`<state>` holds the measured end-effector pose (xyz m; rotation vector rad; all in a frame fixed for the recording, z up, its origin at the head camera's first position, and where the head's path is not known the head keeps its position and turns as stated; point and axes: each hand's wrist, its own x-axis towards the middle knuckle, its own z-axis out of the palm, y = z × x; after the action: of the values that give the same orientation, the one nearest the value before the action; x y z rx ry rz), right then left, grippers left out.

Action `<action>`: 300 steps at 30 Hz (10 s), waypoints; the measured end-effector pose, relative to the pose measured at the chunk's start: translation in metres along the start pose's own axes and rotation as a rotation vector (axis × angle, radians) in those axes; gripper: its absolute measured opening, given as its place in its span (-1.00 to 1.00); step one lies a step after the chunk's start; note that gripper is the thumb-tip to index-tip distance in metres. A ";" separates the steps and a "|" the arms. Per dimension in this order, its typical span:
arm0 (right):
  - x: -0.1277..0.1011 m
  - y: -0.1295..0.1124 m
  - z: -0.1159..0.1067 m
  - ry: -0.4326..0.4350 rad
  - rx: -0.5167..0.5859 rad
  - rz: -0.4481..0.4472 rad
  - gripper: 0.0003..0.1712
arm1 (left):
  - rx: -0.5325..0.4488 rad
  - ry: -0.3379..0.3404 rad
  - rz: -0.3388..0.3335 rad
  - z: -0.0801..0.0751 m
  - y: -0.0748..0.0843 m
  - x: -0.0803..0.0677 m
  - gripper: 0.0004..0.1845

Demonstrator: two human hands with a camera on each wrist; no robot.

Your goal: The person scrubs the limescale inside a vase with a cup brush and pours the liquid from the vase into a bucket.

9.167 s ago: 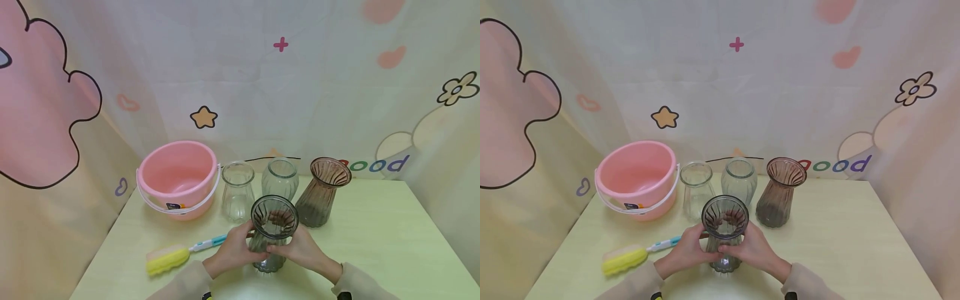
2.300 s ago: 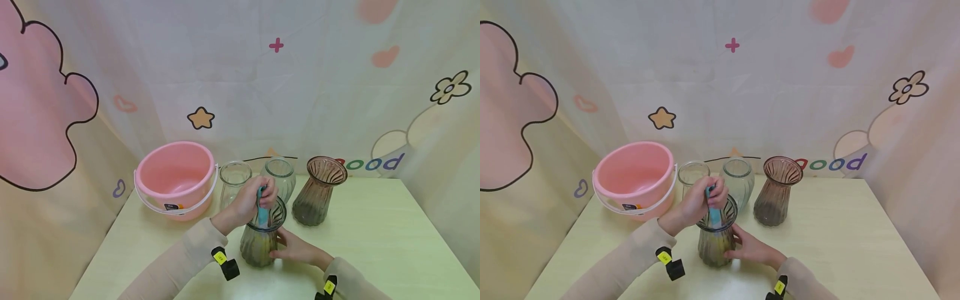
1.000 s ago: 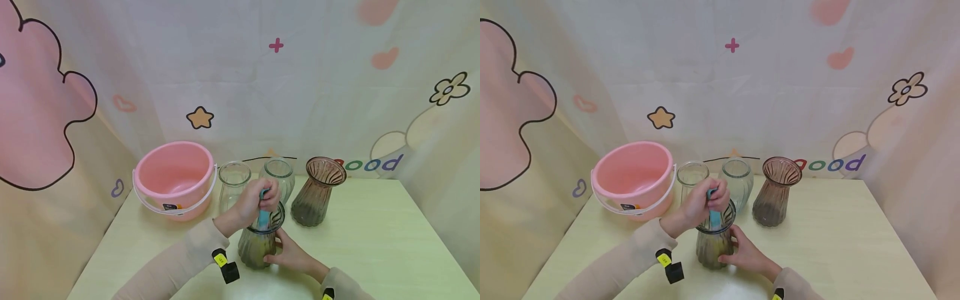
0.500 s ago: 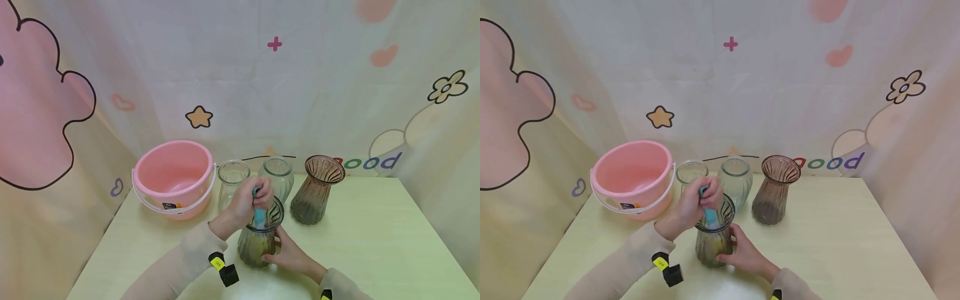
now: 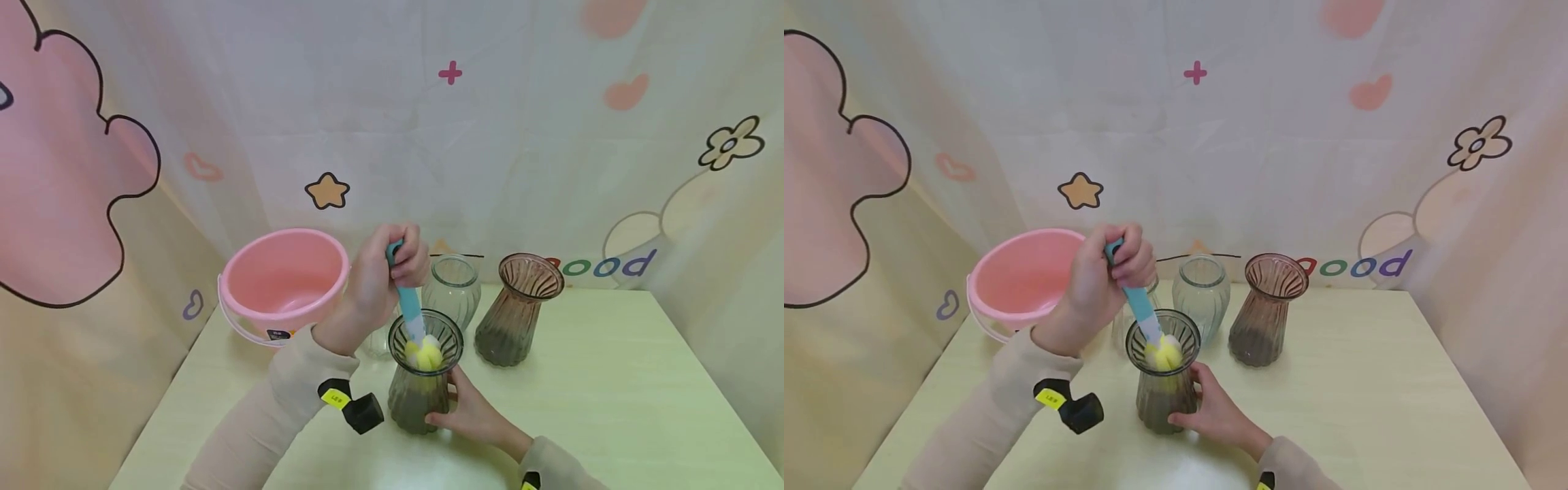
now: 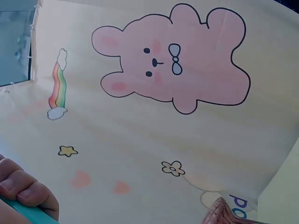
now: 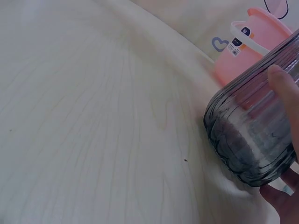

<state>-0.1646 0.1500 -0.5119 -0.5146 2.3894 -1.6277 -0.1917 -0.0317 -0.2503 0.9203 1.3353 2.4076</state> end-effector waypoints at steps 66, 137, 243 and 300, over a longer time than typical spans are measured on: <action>0.002 0.008 -0.009 -0.150 0.137 0.104 0.12 | 0.066 -0.146 0.004 0.001 -0.016 0.005 -0.66; -0.002 0.012 -0.008 -0.077 0.032 0.019 -0.08 | 0.089 -0.130 -0.075 -0.017 -0.077 -0.013 -0.67; 0.001 0.016 -0.010 -0.081 0.001 0.006 -0.02 | 0.063 -0.115 0.084 0.004 -0.011 0.002 -0.69; 0.005 0.010 -0.017 -0.144 0.046 0.019 0.12 | 0.054 -0.118 -0.010 -0.001 -0.016 0.005 -0.64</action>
<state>-0.1767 0.1662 -0.5148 -0.5788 2.2416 -1.5764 -0.1978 -0.0217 -0.2617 1.0494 1.3638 2.2812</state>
